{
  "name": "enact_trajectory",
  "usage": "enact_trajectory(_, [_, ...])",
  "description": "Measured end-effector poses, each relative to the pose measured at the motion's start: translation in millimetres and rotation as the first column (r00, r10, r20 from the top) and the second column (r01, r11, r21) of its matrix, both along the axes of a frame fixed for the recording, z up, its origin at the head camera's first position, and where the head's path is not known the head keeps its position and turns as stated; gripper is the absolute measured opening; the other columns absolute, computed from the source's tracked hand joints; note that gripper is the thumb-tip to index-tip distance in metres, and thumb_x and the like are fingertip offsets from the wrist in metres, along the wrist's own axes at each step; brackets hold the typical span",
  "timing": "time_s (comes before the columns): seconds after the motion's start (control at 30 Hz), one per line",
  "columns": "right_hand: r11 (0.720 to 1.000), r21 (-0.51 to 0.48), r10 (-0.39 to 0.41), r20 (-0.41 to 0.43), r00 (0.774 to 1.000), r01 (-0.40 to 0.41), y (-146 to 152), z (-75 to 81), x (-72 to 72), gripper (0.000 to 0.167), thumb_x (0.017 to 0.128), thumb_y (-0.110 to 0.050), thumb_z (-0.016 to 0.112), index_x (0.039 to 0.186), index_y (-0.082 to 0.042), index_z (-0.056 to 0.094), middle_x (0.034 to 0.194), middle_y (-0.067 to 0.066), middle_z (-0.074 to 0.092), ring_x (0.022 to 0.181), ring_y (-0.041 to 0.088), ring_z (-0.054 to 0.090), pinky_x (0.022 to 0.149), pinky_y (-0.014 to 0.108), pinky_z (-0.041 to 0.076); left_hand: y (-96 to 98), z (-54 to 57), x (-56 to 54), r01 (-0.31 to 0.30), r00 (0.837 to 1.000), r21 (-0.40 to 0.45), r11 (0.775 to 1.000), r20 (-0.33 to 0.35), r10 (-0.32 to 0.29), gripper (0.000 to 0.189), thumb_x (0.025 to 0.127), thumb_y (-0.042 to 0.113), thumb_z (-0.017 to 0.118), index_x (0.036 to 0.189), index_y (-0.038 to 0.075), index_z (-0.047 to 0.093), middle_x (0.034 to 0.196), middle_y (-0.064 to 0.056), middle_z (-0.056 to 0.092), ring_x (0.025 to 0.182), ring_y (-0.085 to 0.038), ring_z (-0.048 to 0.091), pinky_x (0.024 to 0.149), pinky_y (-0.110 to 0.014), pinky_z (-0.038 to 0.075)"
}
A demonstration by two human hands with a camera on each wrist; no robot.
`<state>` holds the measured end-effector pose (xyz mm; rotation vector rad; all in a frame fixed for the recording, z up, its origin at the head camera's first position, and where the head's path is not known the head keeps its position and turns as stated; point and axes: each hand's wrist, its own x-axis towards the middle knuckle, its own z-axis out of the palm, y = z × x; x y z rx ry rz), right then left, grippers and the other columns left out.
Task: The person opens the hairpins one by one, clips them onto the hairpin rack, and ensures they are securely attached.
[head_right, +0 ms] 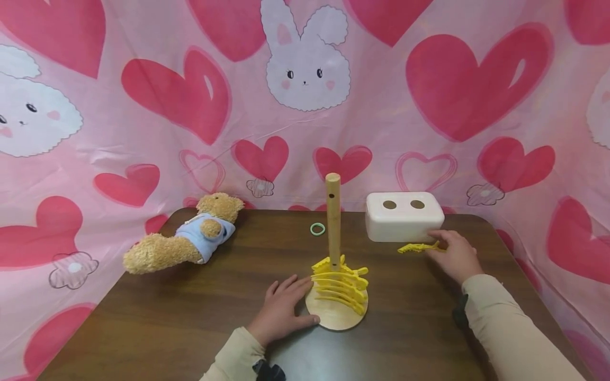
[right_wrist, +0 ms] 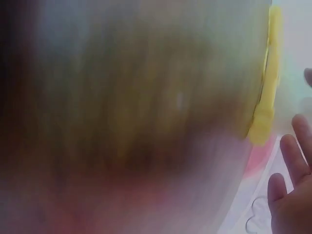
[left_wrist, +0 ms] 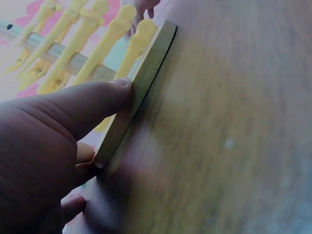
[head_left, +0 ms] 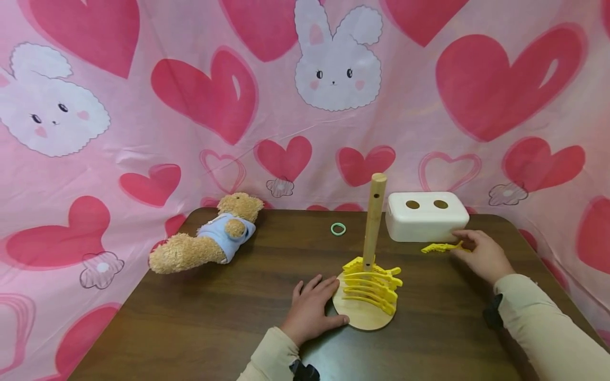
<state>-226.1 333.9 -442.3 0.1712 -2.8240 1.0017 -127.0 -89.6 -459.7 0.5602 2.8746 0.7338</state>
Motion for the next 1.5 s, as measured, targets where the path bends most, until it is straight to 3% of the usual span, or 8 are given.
enact_trajectory(0.13, [0.999,0.041,0.032,0.073,0.997,-0.035,13,-2.0,-6.9,0.051,0.088,-0.007,0.070,0.132,0.013,0.051,0.123,0.037,0.053,0.110,0.055,0.054,0.091,0.068,0.041,-0.3,-0.1,-0.3,0.000,1.000,0.001,1.000,-0.006,0.000,0.084,0.083,0.062,0.072,0.153,0.024,0.046,0.156,0.007,0.043,0.147,-0.029,0.031,0.113,-0.068,0.014])
enact_trajectory(0.3, [0.997,0.023,0.071,0.139,0.988,-0.075,24,-6.2,-10.6,0.051,0.086,0.000,0.068,0.130,0.017,0.048,0.121,0.040,0.055,0.108,0.054,0.054,0.090,0.066,0.043,-0.6,-0.1,0.3,0.002,1.000,0.005,1.000,0.007,-0.002,0.083,0.084,0.062,0.071,0.153,0.024,0.045,0.156,0.007,0.043,0.147,-0.029,0.030,0.113,-0.068,0.015])
enact_trajectory(0.57, [0.999,0.039,0.027,0.202,0.979,-0.035,25,-3.4,-5.0,0.051,0.089,-0.012,0.071,0.131,0.011,0.053,0.123,0.035,0.059,0.108,0.051,0.056,0.091,0.068,0.042,0.0,0.3,1.1,-0.001,1.000,-0.005,1.000,-0.003,0.001,0.083,0.083,0.062,0.072,0.153,0.024,0.046,0.156,0.007,0.043,0.147,-0.029,0.031,0.112,-0.068,0.015])
enact_trajectory(1.0, [0.997,0.053,0.058,0.072,0.996,-0.062,5,4.9,26.1,0.043,0.090,-0.017,0.076,0.125,0.001,0.062,0.115,0.025,0.066,0.098,0.038,0.063,0.083,0.057,0.052,-0.7,-1.9,-0.2,-0.002,1.000,0.002,1.000,-0.006,0.002,0.083,0.083,0.063,0.071,0.152,0.024,0.047,0.156,0.007,0.043,0.147,-0.028,0.031,0.113,-0.068,0.014])
enact_trajectory(1.1, [0.995,0.060,0.073,0.018,0.997,-0.074,-3,7.9,35.8,0.037,0.089,-0.019,0.078,0.119,-0.003,0.065,0.108,0.017,0.069,0.093,0.032,0.064,0.079,0.044,0.055,-0.9,-2.5,-0.3,-0.001,1.000,0.001,1.000,-0.008,0.001,0.083,0.083,0.063,0.071,0.152,0.024,0.047,0.156,0.007,0.044,0.147,-0.028,0.031,0.113,-0.067,0.014])
enact_trajectory(1.23, [0.992,0.081,0.102,-0.060,0.993,-0.097,-12,11.4,46.1,0.027,0.087,-0.019,0.080,0.109,-0.010,0.067,0.098,0.005,0.070,0.085,0.015,0.061,0.070,0.023,0.051,-1.5,-3.3,-0.3,0.001,1.000,0.006,1.000,-0.010,-0.001,0.083,0.083,0.063,0.071,0.152,0.024,0.047,0.155,0.007,0.044,0.147,-0.028,0.031,0.113,-0.067,0.015])
enact_trajectory(1.5, [0.990,0.052,0.139,-0.156,0.978,-0.132,-27,27.9,64.7,0.019,0.084,-0.013,0.082,0.097,-0.019,0.068,0.090,-0.004,0.067,0.077,0.004,0.057,0.067,0.018,0.050,-1.8,-4.5,-0.3,0.002,1.000,0.005,1.000,-0.011,-0.002,0.084,0.083,0.064,0.070,0.153,0.024,0.046,0.156,0.007,0.043,0.147,-0.028,0.031,0.113,-0.067,0.014])
